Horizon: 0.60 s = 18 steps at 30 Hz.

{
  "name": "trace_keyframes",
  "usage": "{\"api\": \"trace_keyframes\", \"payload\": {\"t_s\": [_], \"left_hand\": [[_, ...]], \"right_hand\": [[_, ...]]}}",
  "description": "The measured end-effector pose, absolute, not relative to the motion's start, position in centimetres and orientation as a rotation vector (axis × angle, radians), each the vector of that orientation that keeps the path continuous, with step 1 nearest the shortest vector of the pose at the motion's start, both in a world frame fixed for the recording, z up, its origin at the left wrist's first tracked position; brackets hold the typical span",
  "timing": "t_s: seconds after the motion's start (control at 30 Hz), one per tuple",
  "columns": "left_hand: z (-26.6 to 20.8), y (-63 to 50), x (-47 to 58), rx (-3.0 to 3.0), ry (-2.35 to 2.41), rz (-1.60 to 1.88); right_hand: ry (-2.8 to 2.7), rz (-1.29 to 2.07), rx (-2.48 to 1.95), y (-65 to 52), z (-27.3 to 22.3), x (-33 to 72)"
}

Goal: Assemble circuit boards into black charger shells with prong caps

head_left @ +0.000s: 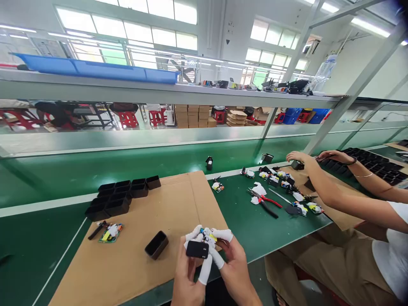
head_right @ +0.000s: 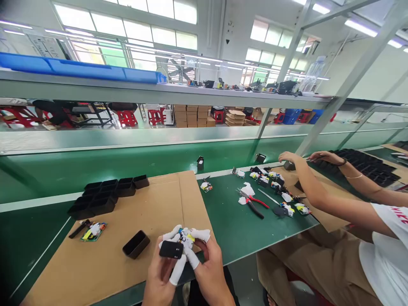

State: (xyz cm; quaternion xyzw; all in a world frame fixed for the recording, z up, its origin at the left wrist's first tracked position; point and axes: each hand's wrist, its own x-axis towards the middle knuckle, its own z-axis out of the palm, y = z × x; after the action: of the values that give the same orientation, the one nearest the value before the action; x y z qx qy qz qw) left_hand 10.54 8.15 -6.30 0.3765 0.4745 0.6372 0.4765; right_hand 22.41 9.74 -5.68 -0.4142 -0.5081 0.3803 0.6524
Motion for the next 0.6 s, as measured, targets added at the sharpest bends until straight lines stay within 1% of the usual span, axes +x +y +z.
{"api": "trace_keyframes", "payload": {"t_s": [0.17, 0.23, 0.3, 0.37, 0.4, 0.47, 0.6], "left_hand": [[-8.2, 10.7, 11.1, 0.755, 1.167, 1.580], [-8.0, 12.1, 10.4, 0.657, 1.178, 1.561], [-7.4, 13.7, 9.6, 0.589, 1.192, 1.551], [-6.6, 15.5, 9.1, 0.628, 1.217, 1.550], [-6.3, 16.4, 9.2, 0.676, 1.231, 1.551], [-5.8, 18.1, 9.6, 0.779, 1.253, 1.536], [-6.1, 20.2, 11.1, 0.926, 1.307, 1.540]], "right_hand": [[-1.315, 0.640, -1.095, 10.4, -7.1, 22.8], [-1.439, 0.563, -1.105, 10.8, -6.5, 23.4], [-1.567, 0.561, -1.112, 12.2, -5.3, 24.7], [-1.623, 0.554, -1.242, 15.0, -4.0, 26.4], [-1.616, 0.486, -1.406, 17.0, -3.4, 27.3], [-1.579, 0.410, -1.562, 21.5, -2.9, 28.7], [-1.545, 0.293, -1.740, 29.2, -4.5, 29.7]]}}
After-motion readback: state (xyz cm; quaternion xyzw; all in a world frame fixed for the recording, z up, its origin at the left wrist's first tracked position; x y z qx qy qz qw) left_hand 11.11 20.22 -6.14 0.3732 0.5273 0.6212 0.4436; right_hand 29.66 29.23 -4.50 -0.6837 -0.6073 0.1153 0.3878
